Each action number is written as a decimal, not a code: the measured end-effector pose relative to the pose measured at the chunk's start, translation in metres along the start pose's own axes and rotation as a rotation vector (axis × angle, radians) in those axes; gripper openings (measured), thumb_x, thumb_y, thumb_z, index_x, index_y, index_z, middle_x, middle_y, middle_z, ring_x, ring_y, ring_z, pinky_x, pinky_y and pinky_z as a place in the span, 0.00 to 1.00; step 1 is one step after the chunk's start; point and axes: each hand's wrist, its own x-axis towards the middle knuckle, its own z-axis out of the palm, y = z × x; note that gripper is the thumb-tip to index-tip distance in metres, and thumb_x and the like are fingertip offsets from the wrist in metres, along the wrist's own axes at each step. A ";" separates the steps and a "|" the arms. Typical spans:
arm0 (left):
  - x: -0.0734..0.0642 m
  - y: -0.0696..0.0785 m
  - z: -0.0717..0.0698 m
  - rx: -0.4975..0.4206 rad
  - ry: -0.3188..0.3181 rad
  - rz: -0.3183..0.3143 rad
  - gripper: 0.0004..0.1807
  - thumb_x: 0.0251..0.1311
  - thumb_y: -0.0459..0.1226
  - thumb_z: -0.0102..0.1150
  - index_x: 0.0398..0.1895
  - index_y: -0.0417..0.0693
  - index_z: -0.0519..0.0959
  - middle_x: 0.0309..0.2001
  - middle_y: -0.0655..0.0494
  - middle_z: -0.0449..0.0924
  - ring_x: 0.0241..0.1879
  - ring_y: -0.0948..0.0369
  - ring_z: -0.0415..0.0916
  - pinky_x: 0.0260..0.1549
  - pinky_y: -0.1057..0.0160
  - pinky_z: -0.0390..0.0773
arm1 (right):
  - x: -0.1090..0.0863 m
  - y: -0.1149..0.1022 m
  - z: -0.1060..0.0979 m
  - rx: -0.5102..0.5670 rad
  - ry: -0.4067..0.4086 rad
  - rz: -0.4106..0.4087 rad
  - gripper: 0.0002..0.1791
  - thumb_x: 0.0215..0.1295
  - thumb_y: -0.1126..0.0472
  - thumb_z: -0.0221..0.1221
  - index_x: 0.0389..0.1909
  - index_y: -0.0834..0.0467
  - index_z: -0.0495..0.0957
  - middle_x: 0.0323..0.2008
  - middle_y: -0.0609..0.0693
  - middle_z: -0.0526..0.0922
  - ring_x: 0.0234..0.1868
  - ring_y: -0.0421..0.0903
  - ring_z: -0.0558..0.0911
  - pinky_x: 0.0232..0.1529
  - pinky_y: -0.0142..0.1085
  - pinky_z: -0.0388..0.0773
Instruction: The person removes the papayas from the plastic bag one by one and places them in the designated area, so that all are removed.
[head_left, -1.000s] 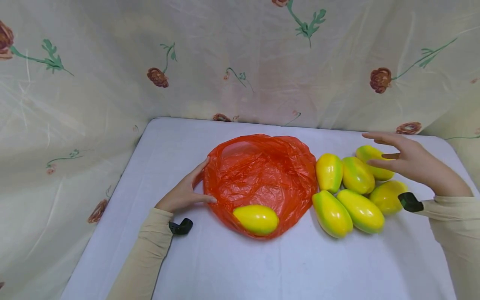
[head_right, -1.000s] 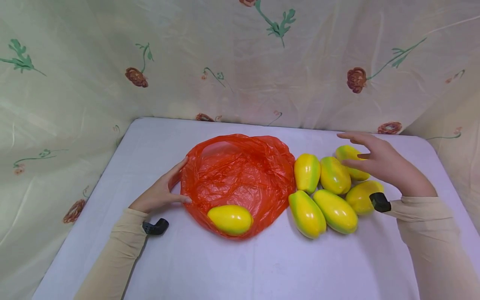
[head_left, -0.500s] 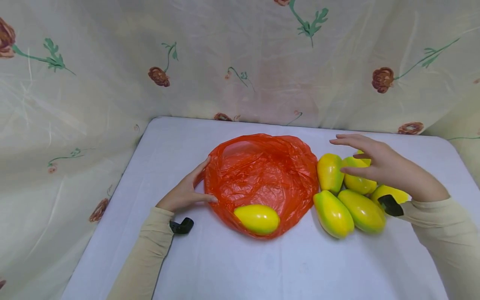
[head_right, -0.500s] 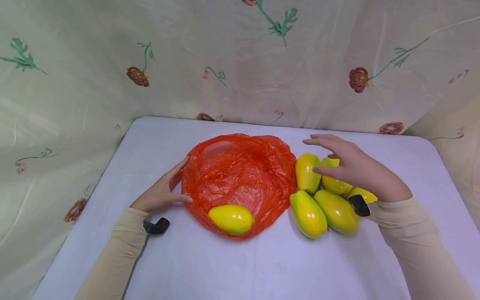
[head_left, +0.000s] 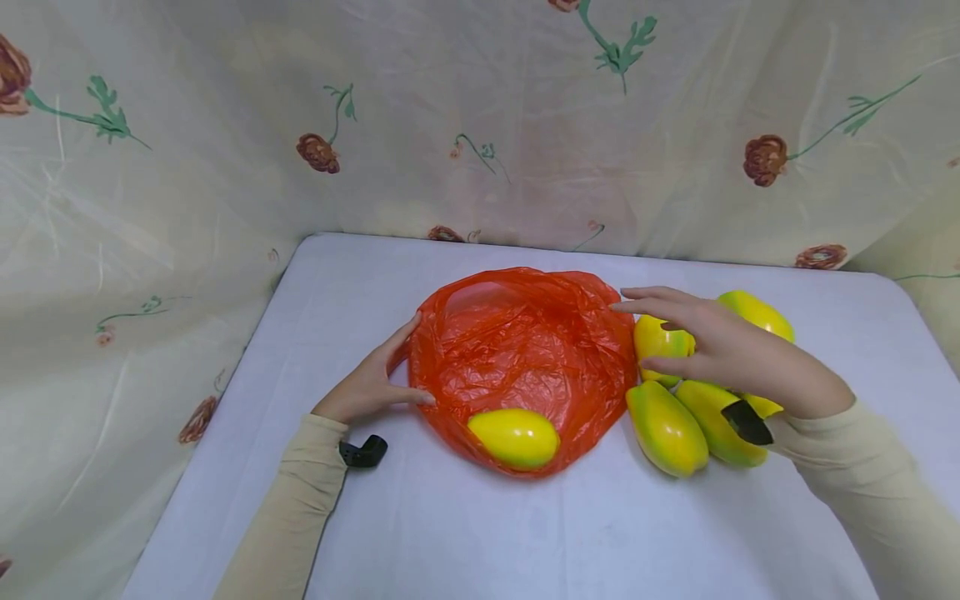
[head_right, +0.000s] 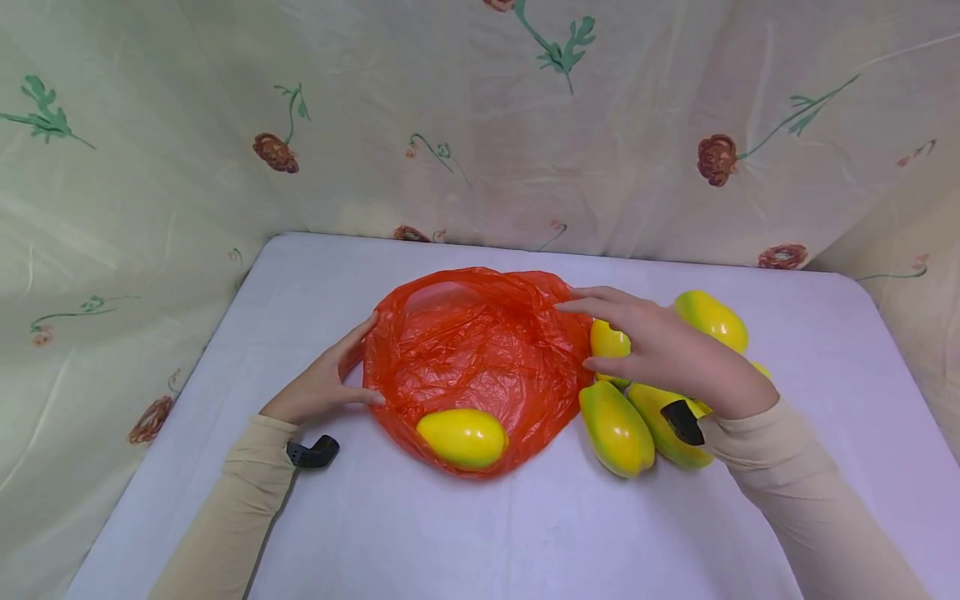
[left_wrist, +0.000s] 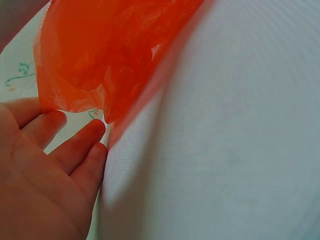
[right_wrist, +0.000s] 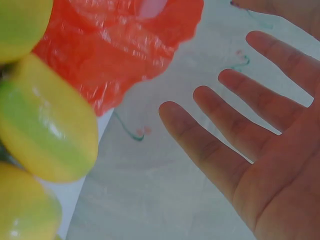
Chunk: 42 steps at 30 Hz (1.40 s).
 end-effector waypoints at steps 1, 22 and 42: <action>0.000 0.000 0.000 -0.003 0.000 -0.001 0.62 0.39 0.51 0.79 0.74 0.81 0.46 0.76 0.74 0.46 0.77 0.59 0.45 0.70 0.39 0.58 | 0.001 -0.002 0.002 -0.005 -0.002 -0.012 0.37 0.58 0.55 0.68 0.67 0.31 0.66 0.73 0.45 0.63 0.72 0.55 0.62 0.58 0.60 0.75; 0.000 -0.002 0.001 -0.007 0.007 -0.003 0.63 0.37 0.52 0.80 0.74 0.82 0.47 0.77 0.73 0.47 0.77 0.57 0.46 0.69 0.38 0.60 | 0.016 -0.050 0.040 -0.076 -0.157 -0.204 0.38 0.59 0.57 0.67 0.68 0.32 0.64 0.72 0.43 0.63 0.71 0.50 0.63 0.53 0.45 0.83; -0.001 -0.001 0.000 -0.008 -0.005 -0.001 0.63 0.38 0.52 0.80 0.74 0.83 0.45 0.77 0.73 0.45 0.77 0.58 0.45 0.70 0.38 0.58 | 0.031 -0.073 0.068 -0.117 -0.244 -0.345 0.37 0.59 0.55 0.67 0.65 0.24 0.64 0.68 0.33 0.66 0.70 0.36 0.63 0.58 0.37 0.78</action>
